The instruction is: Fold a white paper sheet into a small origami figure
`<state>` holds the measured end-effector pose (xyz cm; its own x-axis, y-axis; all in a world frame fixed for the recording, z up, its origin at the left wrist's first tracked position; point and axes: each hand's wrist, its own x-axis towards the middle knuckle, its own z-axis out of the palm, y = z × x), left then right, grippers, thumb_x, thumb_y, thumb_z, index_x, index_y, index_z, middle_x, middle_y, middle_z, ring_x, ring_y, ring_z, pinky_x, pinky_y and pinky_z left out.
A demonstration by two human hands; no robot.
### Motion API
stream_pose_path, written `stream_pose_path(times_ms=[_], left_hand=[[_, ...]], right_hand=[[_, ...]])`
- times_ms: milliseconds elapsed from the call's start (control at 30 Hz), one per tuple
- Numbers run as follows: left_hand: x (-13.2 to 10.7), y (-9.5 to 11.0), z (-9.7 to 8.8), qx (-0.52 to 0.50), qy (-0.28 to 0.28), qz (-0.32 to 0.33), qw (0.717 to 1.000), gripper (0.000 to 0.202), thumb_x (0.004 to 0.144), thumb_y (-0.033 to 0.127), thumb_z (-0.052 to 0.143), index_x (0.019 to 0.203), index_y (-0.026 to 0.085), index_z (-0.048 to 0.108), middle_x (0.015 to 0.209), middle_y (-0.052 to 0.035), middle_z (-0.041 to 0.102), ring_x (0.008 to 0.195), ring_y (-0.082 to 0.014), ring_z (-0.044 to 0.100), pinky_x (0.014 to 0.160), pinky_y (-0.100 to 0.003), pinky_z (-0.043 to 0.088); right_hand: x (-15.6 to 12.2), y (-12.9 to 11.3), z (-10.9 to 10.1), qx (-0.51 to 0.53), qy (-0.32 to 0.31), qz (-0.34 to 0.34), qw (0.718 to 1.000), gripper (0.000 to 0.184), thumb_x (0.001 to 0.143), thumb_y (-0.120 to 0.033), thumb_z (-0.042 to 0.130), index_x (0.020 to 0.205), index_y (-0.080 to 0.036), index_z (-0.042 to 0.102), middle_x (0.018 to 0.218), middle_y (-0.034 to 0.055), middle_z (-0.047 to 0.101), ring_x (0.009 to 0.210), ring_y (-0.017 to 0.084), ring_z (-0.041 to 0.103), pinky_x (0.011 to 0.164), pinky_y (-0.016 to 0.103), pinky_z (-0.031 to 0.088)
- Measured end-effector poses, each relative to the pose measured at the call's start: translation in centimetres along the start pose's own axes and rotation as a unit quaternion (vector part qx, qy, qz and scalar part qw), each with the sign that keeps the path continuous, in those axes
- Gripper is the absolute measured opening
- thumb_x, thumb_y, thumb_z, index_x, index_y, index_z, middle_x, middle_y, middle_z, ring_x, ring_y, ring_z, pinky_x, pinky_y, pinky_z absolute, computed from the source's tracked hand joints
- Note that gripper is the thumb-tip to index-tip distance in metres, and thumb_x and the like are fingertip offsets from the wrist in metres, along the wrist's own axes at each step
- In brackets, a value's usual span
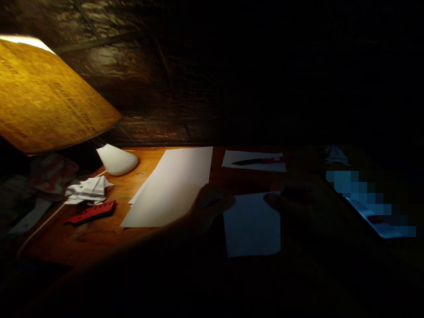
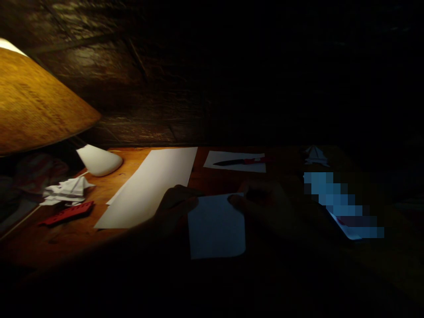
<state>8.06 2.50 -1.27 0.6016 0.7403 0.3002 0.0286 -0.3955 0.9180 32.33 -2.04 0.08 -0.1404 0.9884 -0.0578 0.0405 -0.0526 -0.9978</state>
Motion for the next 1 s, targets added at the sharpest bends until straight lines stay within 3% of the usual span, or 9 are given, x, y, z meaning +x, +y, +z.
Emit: stream_pose_path(times_ms=[133, 233, 333, 533, 700, 800, 900, 1000], left_hand=[[0.2, -0.5, 0.4, -0.093, 0.041, -0.083, 0.991, 0.051, 0.090, 0.049, 0.065, 0.053, 0.016, 0.054, 0.049, 0.0035, 0.044, 0.046, -0.0073, 0.037, 0.044, -0.021, 0.029], [0.3, -1.0, 0.7, -0.149, 0.105, -0.133, 0.974, 0.045, 0.085, 0.048, 0.072, 0.055, 0.016, 0.060, 0.052, 0.0017, 0.052, 0.048, -0.0087, 0.043, 0.045, -0.022, 0.032], [0.4, -1.4, 0.8, -0.163, 0.129, -0.157, 0.966, 0.042, 0.084, 0.047, 0.073, 0.058, 0.016, 0.064, 0.056, -0.0001, 0.058, 0.051, -0.0100, 0.049, 0.048, -0.022, 0.037], [0.3, -1.3, 0.7, -0.164, 0.073, -0.188, 0.966, 0.038, 0.084, 0.046, 0.073, 0.064, 0.014, 0.069, 0.062, -0.0036, 0.068, 0.056, -0.0130, 0.061, 0.053, -0.024, 0.046], [0.3, -1.0, 0.2, -0.172, -0.006, -0.221, 0.960, 0.050, 0.090, 0.056, 0.062, 0.071, 0.011, 0.070, 0.060, -0.0084, 0.069, 0.048, -0.0161, 0.063, 0.043, -0.024, 0.047], [0.5, -1.0, -0.5, -0.121, 0.037, -0.166, 0.978, 0.057, 0.095, 0.060, 0.052, 0.072, 0.011, 0.069, 0.059, -0.0074, 0.067, 0.047, -0.0150, 0.062, 0.043, -0.024, 0.047], [0.6, -0.8, -0.9, 0.015, 0.069, -0.061, 0.996, 0.046, 0.101, 0.047, 0.049, 0.079, 0.012, 0.071, 0.065, -0.0052, 0.067, 0.057, -0.0136, 0.063, 0.054, -0.024, 0.050], [0.4, -0.3, -0.5, 0.164, 0.011, 0.050, 0.985, 0.028, 0.102, 0.028, 0.049, 0.095, 0.014, 0.072, 0.088, -0.0079, 0.073, 0.083, -0.0166, 0.068, 0.077, -0.030, 0.054]], right_hand=[[0.3, -0.2, 0.2, 0.027, -0.004, 0.032, 0.999, 0.028, 0.081, -0.045, 0.079, 0.074, -0.020, 0.068, 0.072, 0.0028, 0.069, 0.067, 0.018, 0.067, 0.062, 0.032, 0.054], [0.7, -0.1, 0.3, 0.019, -0.054, 0.039, 0.998, 0.024, 0.082, -0.044, 0.078, 0.090, -0.022, 0.074, 0.090, 0.0048, 0.075, 0.085, 0.023, 0.072, 0.074, 0.037, 0.059], [1.1, 0.2, 0.1, 0.033, -0.072, 0.060, 0.995, 0.026, 0.082, -0.043, 0.078, 0.099, -0.024, 0.076, 0.104, 0.0072, 0.078, 0.094, 0.025, 0.074, 0.082, 0.041, 0.060], [2.1, 1.0, -1.3, -0.002, -0.011, 0.122, 0.993, 0.029, 0.081, -0.048, 0.078, 0.082, -0.020, 0.071, 0.078, 0.0056, 0.075, 0.069, 0.021, 0.071, 0.057, 0.030, 0.055], [3.0, 1.9, -3.1, -0.021, -0.028, 0.109, 0.993, 0.031, 0.083, -0.049, 0.076, 0.100, -0.022, 0.073, 0.087, 0.0058, 0.077, 0.070, 0.020, 0.072, 0.059, 0.029, 0.055], [3.4, 2.3, -4.5, -0.099, -0.012, 0.115, 0.988, 0.031, 0.082, -0.048, 0.076, 0.099, -0.022, 0.075, 0.084, 0.0061, 0.077, 0.066, 0.020, 0.071, 0.056, 0.029, 0.052], [3.7, 3.1, -5.4, -0.227, -0.020, 0.069, 0.971, 0.035, 0.082, -0.055, 0.075, 0.095, -0.023, 0.078, 0.081, 0.0063, 0.076, 0.063, 0.020, 0.068, 0.052, 0.029, 0.046], [3.8, 4.1, -4.9, -0.248, -0.048, -0.024, 0.967, 0.034, 0.087, -0.055, 0.068, 0.081, -0.023, 0.076, 0.075, 0.0042, 0.072, 0.064, 0.019, 0.064, 0.055, 0.031, 0.044]])
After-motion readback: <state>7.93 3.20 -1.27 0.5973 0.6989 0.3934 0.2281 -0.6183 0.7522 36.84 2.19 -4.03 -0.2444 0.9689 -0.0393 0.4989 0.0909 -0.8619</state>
